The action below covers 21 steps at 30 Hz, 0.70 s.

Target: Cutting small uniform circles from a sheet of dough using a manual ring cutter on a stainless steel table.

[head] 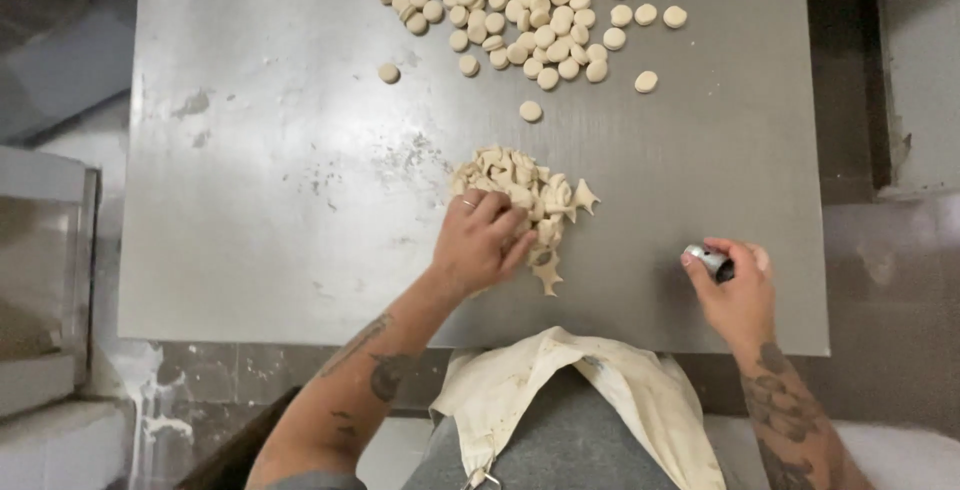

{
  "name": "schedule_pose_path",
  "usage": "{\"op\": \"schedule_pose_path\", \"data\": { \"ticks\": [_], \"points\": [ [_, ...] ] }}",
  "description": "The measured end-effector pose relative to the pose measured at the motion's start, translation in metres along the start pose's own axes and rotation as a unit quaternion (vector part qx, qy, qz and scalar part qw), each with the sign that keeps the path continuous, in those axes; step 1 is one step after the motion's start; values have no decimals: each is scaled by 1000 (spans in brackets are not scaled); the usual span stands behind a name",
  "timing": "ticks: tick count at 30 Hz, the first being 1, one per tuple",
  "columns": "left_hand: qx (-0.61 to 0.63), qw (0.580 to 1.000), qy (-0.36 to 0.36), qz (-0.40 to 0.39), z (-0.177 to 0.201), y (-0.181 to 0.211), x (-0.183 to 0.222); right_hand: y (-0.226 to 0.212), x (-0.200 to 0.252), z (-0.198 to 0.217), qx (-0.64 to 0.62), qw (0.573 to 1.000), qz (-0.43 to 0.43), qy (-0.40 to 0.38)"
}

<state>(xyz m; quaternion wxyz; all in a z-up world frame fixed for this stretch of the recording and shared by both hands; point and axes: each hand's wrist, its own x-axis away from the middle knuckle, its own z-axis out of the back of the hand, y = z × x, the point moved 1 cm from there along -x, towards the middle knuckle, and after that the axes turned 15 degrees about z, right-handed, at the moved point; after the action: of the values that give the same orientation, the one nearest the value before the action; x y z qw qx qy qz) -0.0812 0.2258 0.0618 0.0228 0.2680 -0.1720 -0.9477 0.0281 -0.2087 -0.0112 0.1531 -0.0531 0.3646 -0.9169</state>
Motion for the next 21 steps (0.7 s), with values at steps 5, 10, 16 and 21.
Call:
{"op": "schedule_pose_path", "data": {
  "ticks": [5,10,16,21],
  "points": [
    [108,988,-113,14,43,-8,-7,-11,-12,-30,130,981,135,58],
    [202,977,-63,34,67,-53,-8,-92,12,-76,131,980,148,7],
    [252,963,-84,-42,54,-51,48,-97,-39,-144,172,919,165,-313],
    [165,981,-98,41,-13,-51,65,-62,-93,-220,34,906,339,-251]
  ]
}}
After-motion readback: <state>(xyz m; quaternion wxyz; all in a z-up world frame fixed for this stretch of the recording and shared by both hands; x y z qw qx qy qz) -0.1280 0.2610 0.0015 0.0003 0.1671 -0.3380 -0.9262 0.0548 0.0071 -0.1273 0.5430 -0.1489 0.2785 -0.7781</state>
